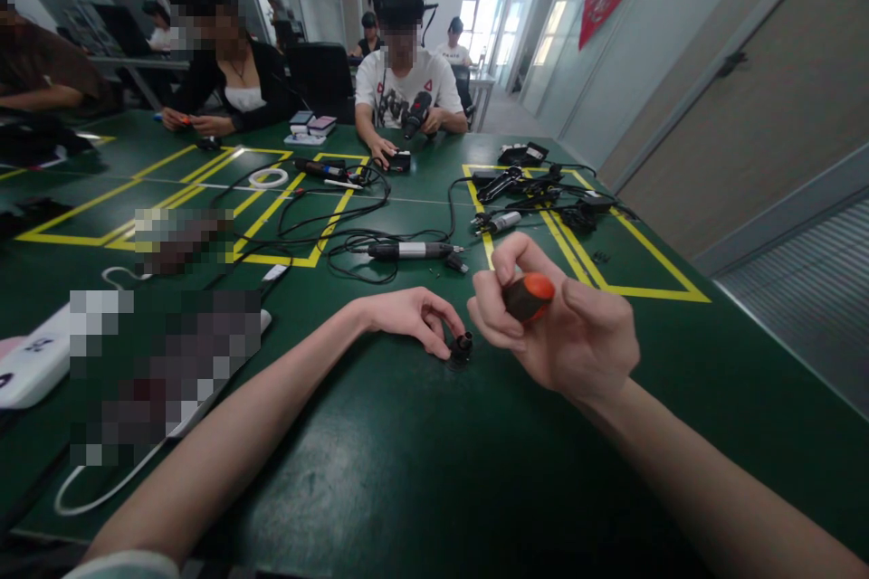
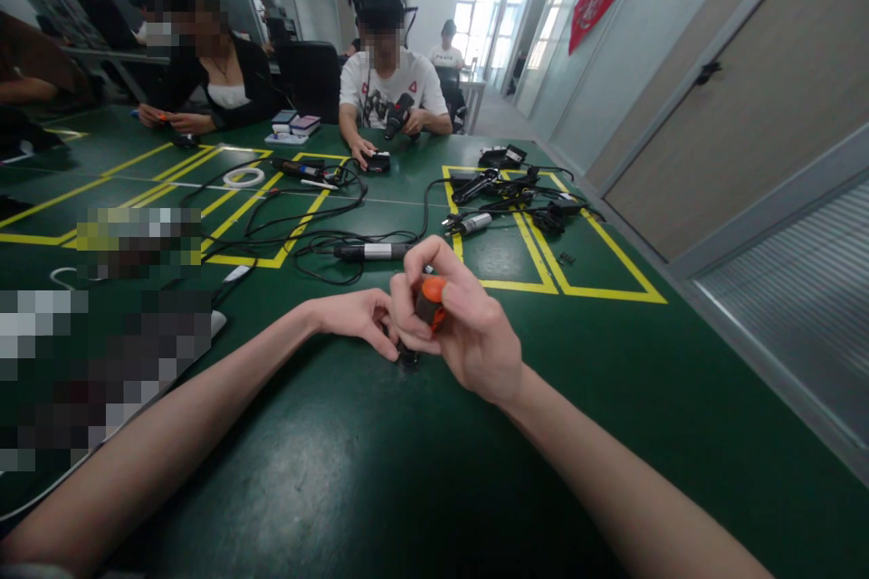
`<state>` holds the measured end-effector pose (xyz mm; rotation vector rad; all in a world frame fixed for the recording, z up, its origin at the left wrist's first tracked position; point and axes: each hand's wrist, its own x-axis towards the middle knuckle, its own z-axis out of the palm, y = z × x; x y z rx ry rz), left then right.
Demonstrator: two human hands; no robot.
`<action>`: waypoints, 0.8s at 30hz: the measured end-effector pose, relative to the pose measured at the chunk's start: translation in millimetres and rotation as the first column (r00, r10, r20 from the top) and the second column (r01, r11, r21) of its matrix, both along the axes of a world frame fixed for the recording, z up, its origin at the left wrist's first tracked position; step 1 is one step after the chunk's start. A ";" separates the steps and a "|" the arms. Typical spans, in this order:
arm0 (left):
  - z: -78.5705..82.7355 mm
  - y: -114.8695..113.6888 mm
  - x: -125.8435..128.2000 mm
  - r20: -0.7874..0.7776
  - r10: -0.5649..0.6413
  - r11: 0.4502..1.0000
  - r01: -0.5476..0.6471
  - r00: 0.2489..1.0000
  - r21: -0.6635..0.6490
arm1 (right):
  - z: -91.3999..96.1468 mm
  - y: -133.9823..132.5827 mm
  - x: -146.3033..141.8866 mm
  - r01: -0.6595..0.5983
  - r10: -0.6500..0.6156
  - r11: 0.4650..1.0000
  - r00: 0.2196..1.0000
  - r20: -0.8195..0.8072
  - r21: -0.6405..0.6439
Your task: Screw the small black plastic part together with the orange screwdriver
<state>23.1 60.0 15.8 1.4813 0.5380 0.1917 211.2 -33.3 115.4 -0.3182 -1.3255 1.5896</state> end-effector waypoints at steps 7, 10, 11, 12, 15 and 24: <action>1.2 0.3 1.3 0.027 -0.014 0.999 0.013 1.000 0.038 | -1.8 3.4 0.0 0.030 -0.034 0.993 0.999 0.041 0.116; 0.6 -0.3 2.1 0.040 -0.001 1.000 0.000 0.999 0.016 | -1.4 3.3 -0.4 0.020 -0.024 0.997 0.999 0.047 0.077; 0.2 -0.6 2.4 0.044 0.009 1.000 -0.009 0.999 0.004 | -1.4 2.9 -0.6 0.018 -0.021 0.999 0.999 0.045 0.051; -0.3 -0.9 2.6 0.047 0.019 1.000 -0.019 0.999 -0.005 | -1.4 2.4 -0.8 0.018 -0.019 0.999 0.999 0.038 0.032; -1.3 -1.6 2.9 0.042 0.039 0.999 -0.038 0.998 -0.018 | -1.9 1.8 -1.2 0.026 -0.026 1.000 1.000 0.012 0.015; 3.6 -2.1 3.6 0.017 0.012 1.000 -0.011 1.000 -0.019 | -0.1 6.8 -1.0 0.056 -0.059 0.998 0.996 0.072 0.040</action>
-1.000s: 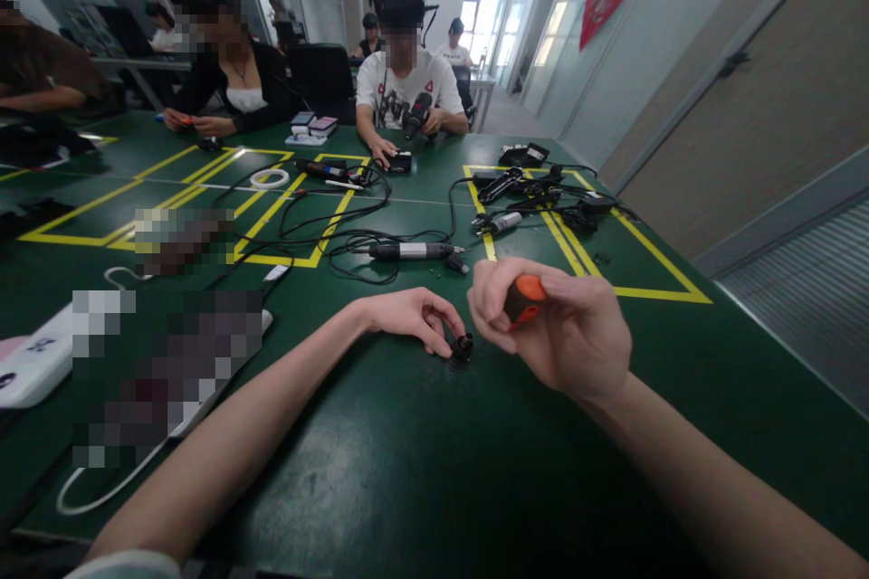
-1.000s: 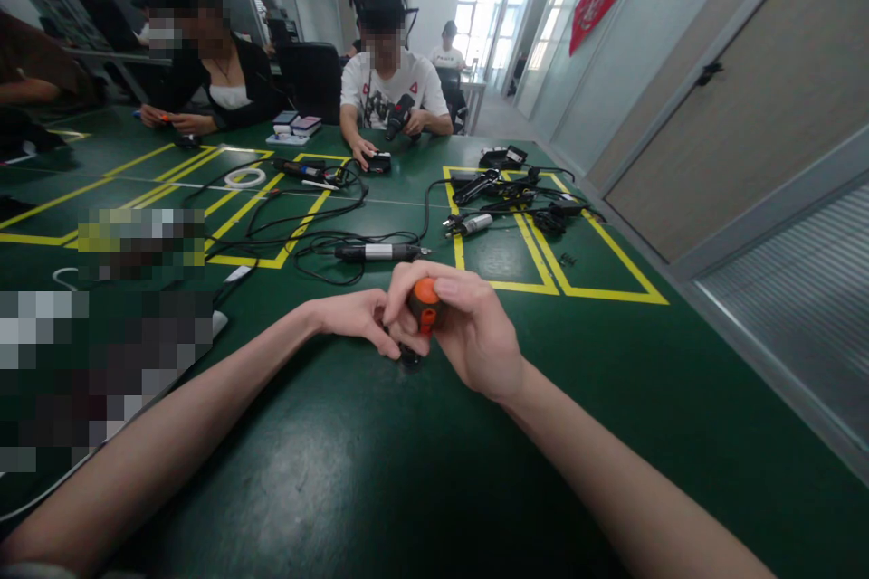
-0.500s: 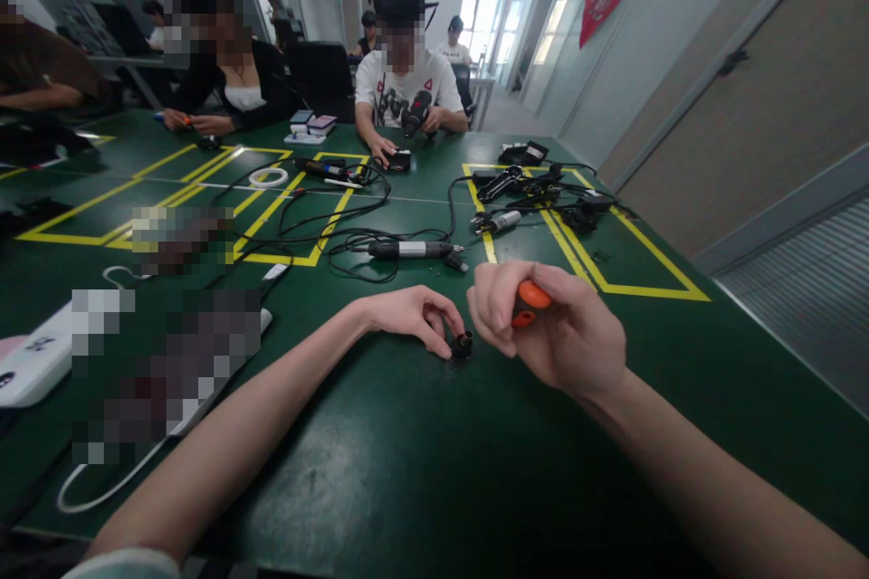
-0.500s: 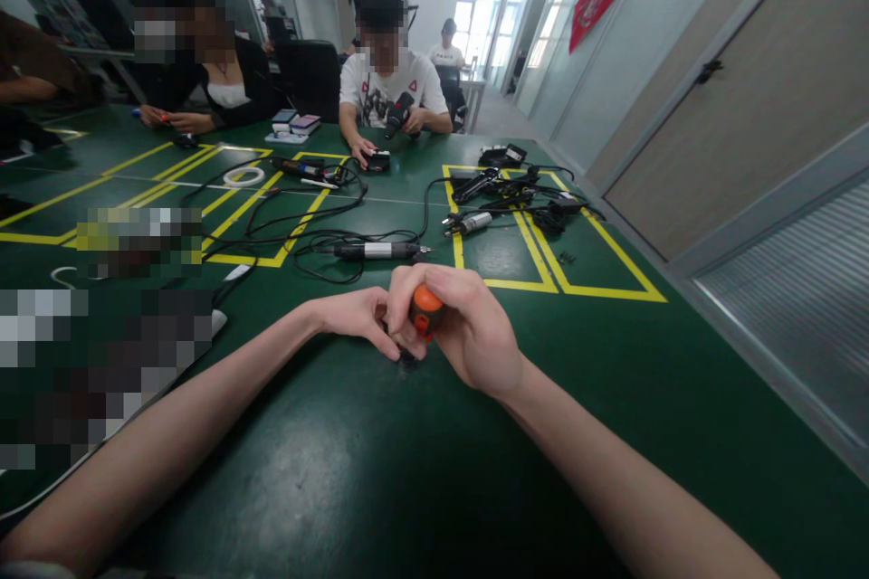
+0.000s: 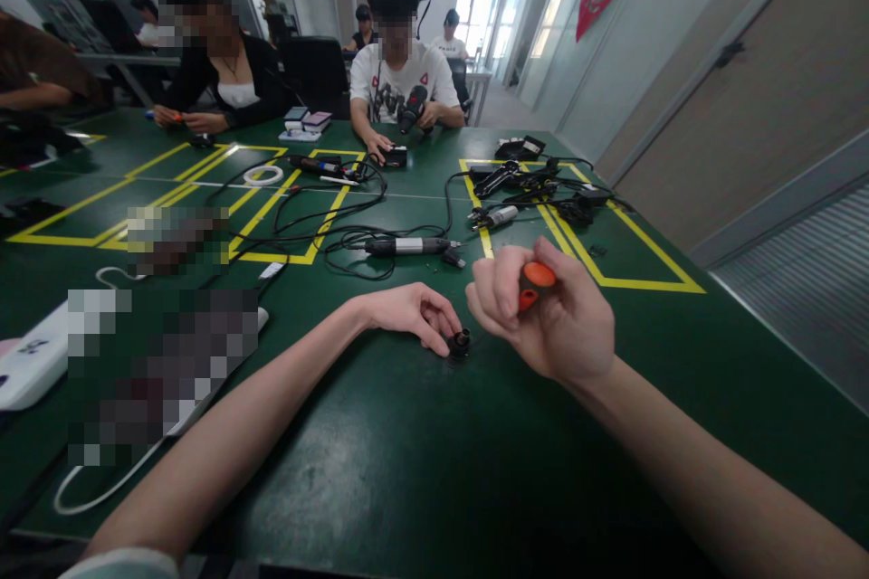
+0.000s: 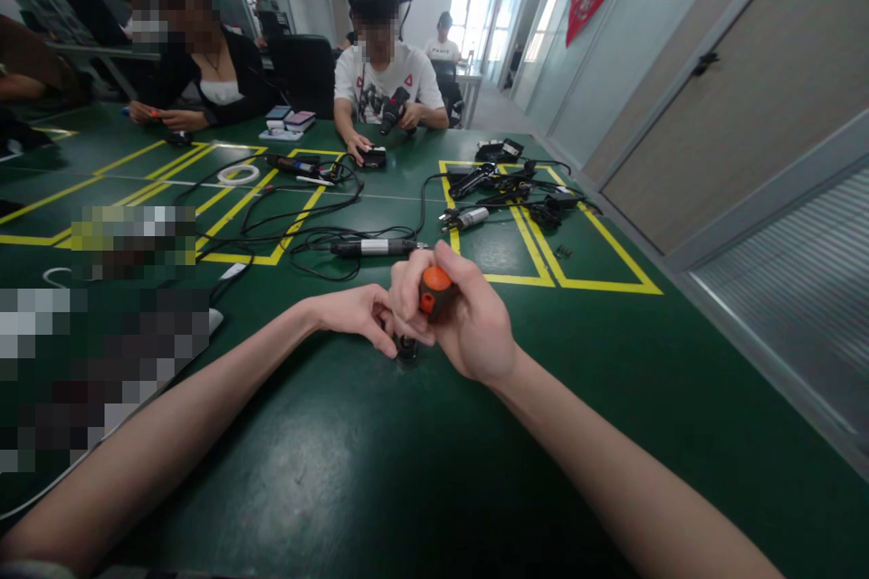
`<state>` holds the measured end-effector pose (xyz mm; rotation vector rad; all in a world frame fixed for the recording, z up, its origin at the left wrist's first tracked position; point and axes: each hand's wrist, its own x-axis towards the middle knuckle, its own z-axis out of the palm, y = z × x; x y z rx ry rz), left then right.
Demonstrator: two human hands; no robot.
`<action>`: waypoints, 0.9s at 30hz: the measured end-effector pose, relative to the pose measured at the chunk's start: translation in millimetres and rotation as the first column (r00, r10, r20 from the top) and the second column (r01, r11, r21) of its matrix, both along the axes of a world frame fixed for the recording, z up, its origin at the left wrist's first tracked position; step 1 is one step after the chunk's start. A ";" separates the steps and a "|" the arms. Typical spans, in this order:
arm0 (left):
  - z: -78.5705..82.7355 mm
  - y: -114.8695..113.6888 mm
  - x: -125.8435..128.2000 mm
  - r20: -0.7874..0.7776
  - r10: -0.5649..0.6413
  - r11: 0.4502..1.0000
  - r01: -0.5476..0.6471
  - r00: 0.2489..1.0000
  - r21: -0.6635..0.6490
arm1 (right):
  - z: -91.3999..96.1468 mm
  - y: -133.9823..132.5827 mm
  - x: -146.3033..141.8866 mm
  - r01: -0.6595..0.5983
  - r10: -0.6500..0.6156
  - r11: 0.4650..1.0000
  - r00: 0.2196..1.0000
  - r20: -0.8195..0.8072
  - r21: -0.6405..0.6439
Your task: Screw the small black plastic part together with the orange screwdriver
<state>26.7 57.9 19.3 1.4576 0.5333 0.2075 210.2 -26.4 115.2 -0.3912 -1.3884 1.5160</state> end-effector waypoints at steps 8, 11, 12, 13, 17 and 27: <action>2.7 -1.2 1.8 0.000 0.011 0.998 -0.011 1.000 0.068 | -1.9 -2.4 -1.8 0.048 -0.049 0.999 0.994 -0.096 -0.009; 0.6 -0.7 1.2 -0.031 -0.005 0.995 0.007 1.000 0.096 | -0.2 -1.5 -3.6 0.088 -0.087 0.996 0.993 -0.081 0.012; 0.1 -0.7 1.0 -0.036 -0.004 0.995 0.008 0.999 0.099 | 0.4 -1.3 -3.8 0.092 -0.091 0.996 0.994 -0.064 0.011; -0.3 -0.8 0.9 -0.035 0.002 0.995 0.001 0.999 0.097 | 0.9 -1.1 -3.7 0.089 -0.089 0.996 0.995 -0.044 0.005; 0.1 -1.7 0.8 -0.025 0.023 0.998 -0.022 0.999 0.058 | 0.8 -1.0 -1.1 0.037 -0.037 0.998 0.999 -0.013 -0.050; 3.8 -1.8 1.3 0.002 -0.016 1.000 0.016 1.000 0.026 | -1.5 1.6 -0.2 0.046 -0.046 0.999 0.996 -0.073 -0.006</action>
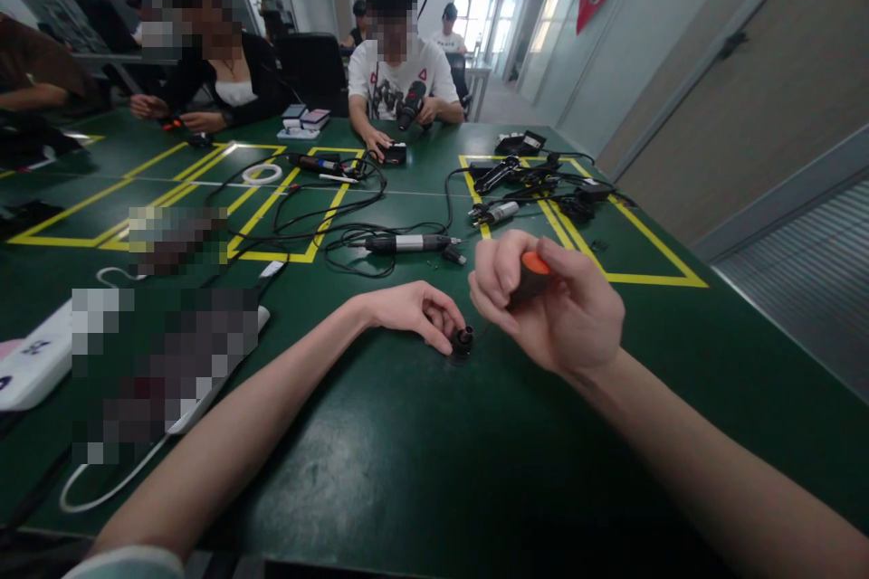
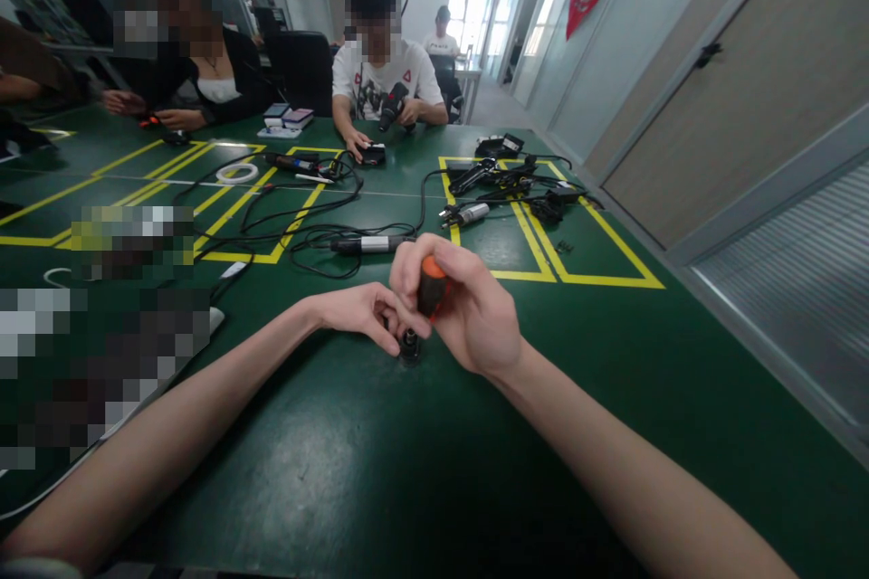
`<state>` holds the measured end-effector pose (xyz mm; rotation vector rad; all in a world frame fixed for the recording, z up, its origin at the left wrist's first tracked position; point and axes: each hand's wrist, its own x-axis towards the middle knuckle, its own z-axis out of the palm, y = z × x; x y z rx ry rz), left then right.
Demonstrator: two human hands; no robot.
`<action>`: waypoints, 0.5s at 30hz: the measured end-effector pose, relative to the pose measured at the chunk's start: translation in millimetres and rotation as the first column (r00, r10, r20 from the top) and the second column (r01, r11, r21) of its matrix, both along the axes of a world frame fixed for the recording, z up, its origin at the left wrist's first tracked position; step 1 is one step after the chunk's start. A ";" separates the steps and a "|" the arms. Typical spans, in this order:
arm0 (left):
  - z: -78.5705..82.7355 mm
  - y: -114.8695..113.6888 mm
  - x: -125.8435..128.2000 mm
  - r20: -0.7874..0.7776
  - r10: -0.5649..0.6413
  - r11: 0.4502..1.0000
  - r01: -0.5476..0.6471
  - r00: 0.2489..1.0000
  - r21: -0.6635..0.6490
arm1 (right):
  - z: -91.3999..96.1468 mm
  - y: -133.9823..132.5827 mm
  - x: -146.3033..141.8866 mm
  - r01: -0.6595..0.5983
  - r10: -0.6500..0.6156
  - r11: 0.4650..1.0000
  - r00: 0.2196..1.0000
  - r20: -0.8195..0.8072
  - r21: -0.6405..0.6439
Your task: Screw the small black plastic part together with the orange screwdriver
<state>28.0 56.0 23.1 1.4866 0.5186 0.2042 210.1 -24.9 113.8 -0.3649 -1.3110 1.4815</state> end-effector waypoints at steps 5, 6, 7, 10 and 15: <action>-0.4 0.9 -1.0 -0.054 0.015 1.000 -0.014 0.998 0.020 | 0.3 -0.7 -0.1 0.018 -0.019 0.999 1.000 -0.023 -0.031; -0.7 0.9 -1.1 -0.058 0.014 1.000 -0.013 0.998 0.015 | 0.1 -0.9 -0.1 0.024 -0.026 0.999 0.999 -0.041 -0.042; -1.0 0.7 -1.1 -0.055 0.014 1.000 -0.013 0.998 0.004 | -0.1 -1.0 -0.2 0.028 -0.031 0.998 0.998 -0.057 -0.049; -2.6 0.0 -0.4 -0.021 0.022 0.998 -0.023 1.000 -0.052 | -0.2 -0.4 -0.4 0.031 -0.034 0.998 0.998 -0.056 -0.049; -4.5 -0.1 0.5 -0.003 0.011 0.996 -0.012 1.000 -0.092 | 0.3 0.5 -0.6 0.062 -0.060 0.996 0.998 0.025 -0.061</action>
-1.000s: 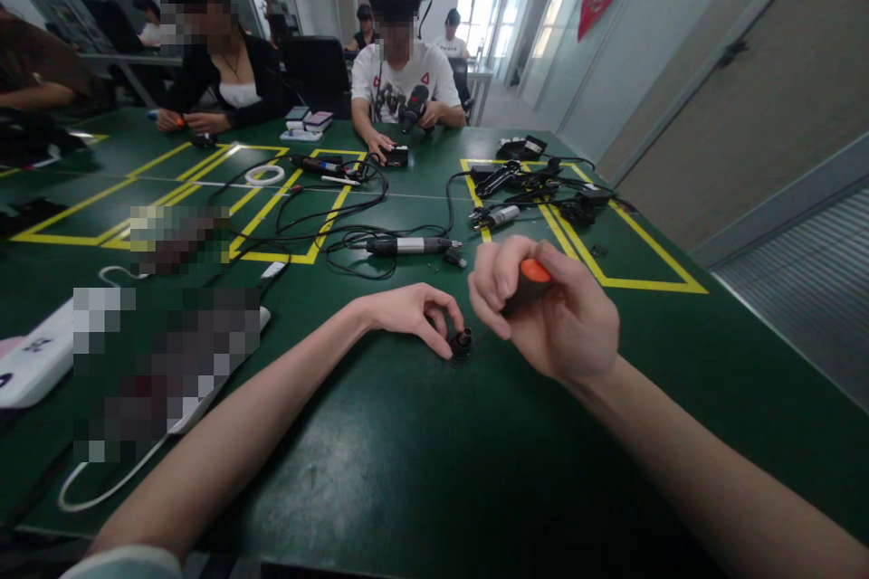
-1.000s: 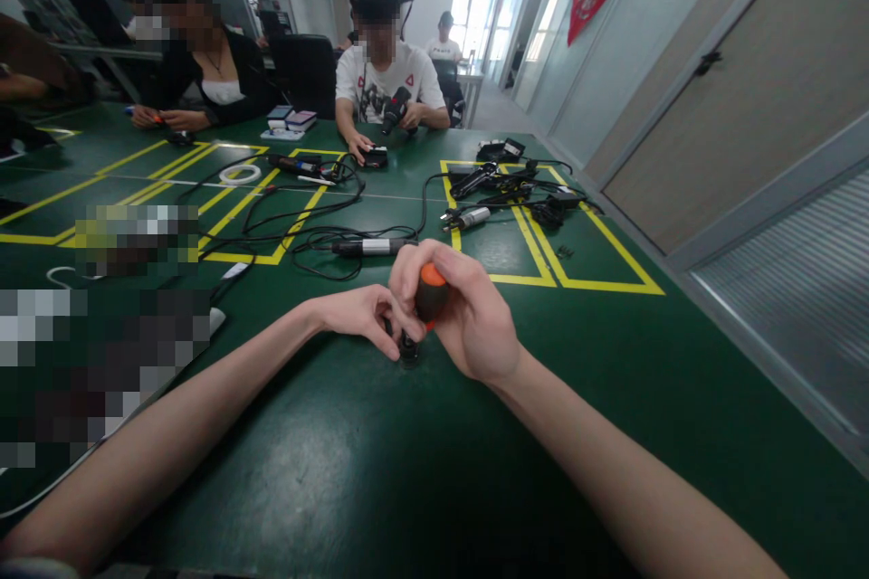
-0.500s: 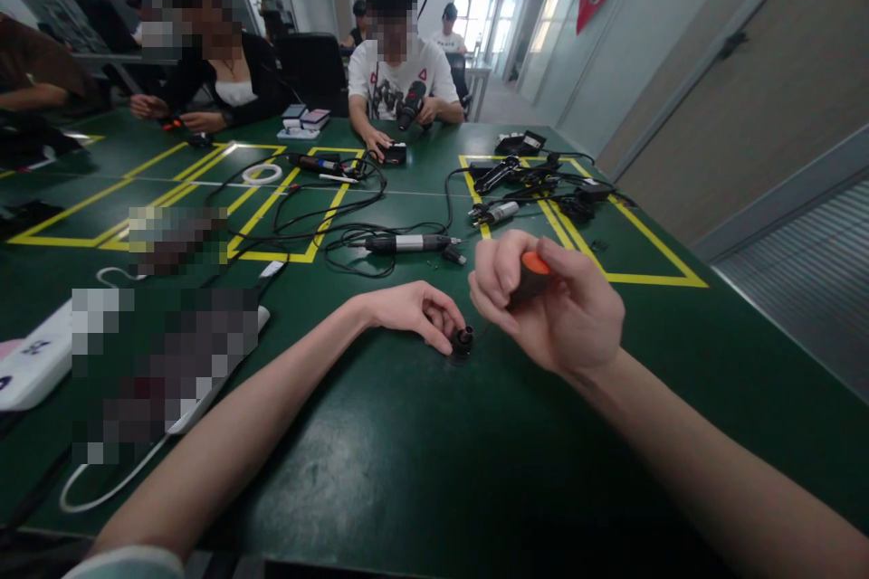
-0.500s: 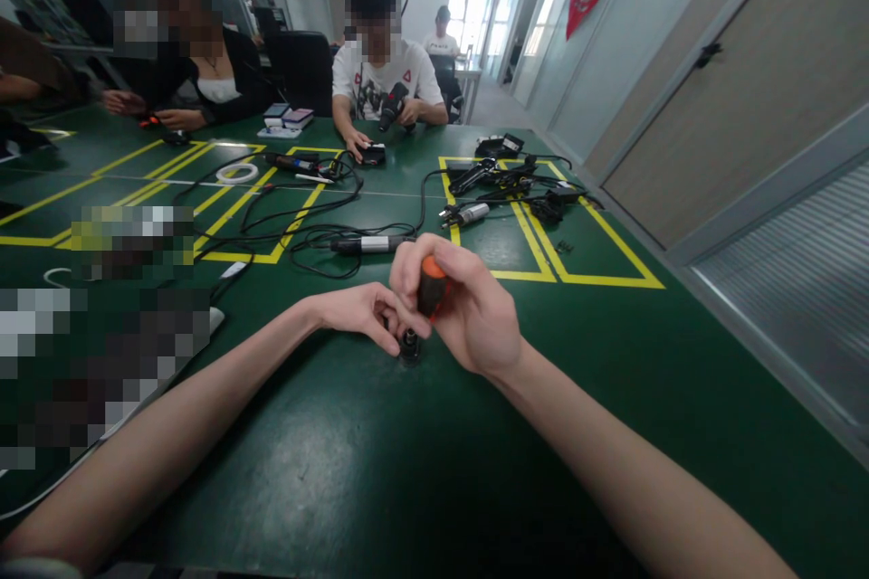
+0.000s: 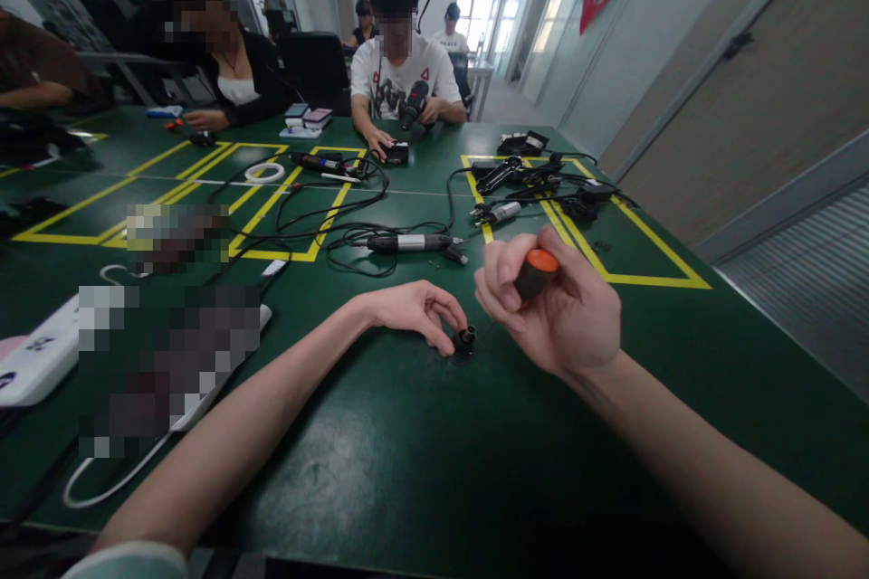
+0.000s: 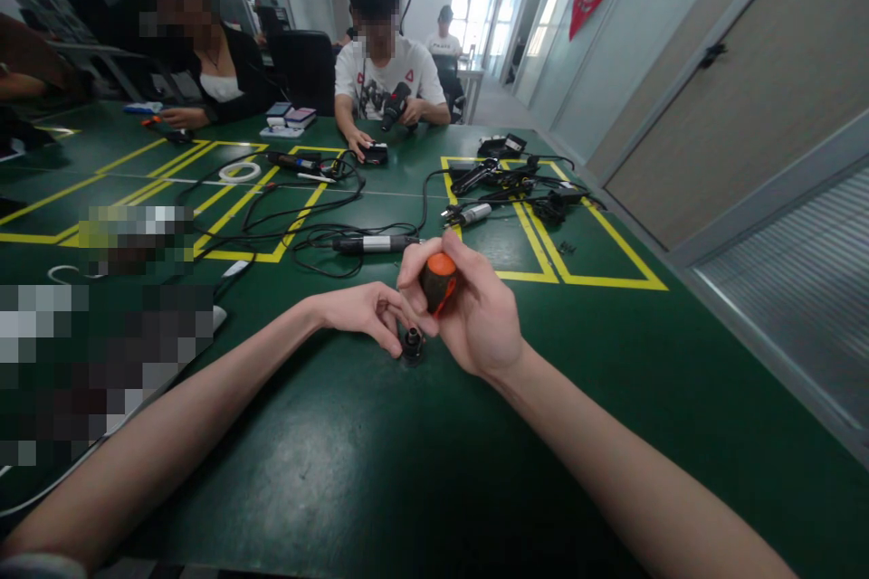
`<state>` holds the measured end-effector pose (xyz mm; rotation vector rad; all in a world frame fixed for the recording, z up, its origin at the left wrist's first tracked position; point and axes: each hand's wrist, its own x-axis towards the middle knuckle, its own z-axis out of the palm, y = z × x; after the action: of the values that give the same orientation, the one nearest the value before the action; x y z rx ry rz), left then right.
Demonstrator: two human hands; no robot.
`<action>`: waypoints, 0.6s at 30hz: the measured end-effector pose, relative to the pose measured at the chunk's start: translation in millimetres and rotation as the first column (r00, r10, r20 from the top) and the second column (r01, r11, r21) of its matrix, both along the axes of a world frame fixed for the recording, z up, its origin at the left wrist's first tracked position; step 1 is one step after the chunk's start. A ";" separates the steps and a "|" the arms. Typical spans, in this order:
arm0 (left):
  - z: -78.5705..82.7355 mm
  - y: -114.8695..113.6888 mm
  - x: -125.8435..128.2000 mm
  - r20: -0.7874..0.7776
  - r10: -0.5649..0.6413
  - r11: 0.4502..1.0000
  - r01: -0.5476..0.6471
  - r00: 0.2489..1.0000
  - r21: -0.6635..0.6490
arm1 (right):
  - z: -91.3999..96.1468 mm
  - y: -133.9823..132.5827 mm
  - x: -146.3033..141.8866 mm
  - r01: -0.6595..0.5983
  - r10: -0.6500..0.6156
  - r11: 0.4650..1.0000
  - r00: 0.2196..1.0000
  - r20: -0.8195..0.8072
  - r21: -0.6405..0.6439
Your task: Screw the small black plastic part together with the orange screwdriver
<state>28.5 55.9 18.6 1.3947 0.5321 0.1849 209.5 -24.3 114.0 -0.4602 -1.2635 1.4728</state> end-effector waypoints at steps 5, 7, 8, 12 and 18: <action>-0.8 1.0 -0.7 -0.010 0.002 1.000 -0.001 1.000 0.028 | -2.3 -1.9 -1.2 -0.024 0.025 1.000 0.997 -0.078 0.012; -2.0 1.5 -1.1 -0.012 0.004 0.999 -0.004 1.000 0.036 | -2.8 -2.3 -1.7 -0.027 0.029 0.999 0.995 -0.100 0.025; -2.7 1.7 -1.3 -0.013 0.004 0.999 -0.004 1.000 0.034 | -2.6 -2.2 -1.9 -0.025 0.028 0.999 0.995 -0.100 0.028; -2.8 2.4 -2.3 -0.017 0.006 1.000 -0.006 1.000 0.018 | 0.4 -1.0 -1.8 -0.020 0.021 1.000 0.998 -0.053 0.017; 2.6 2.1 -3.5 -0.041 -0.012 0.999 0.014 0.999 0.045 | -0.4 -2.0 -1.1 -0.050 0.052 0.998 0.995 -0.086 0.023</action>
<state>25.0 58.0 21.2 1.4484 0.5555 0.1595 208.3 -26.3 113.7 -0.3488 -1.2282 1.5057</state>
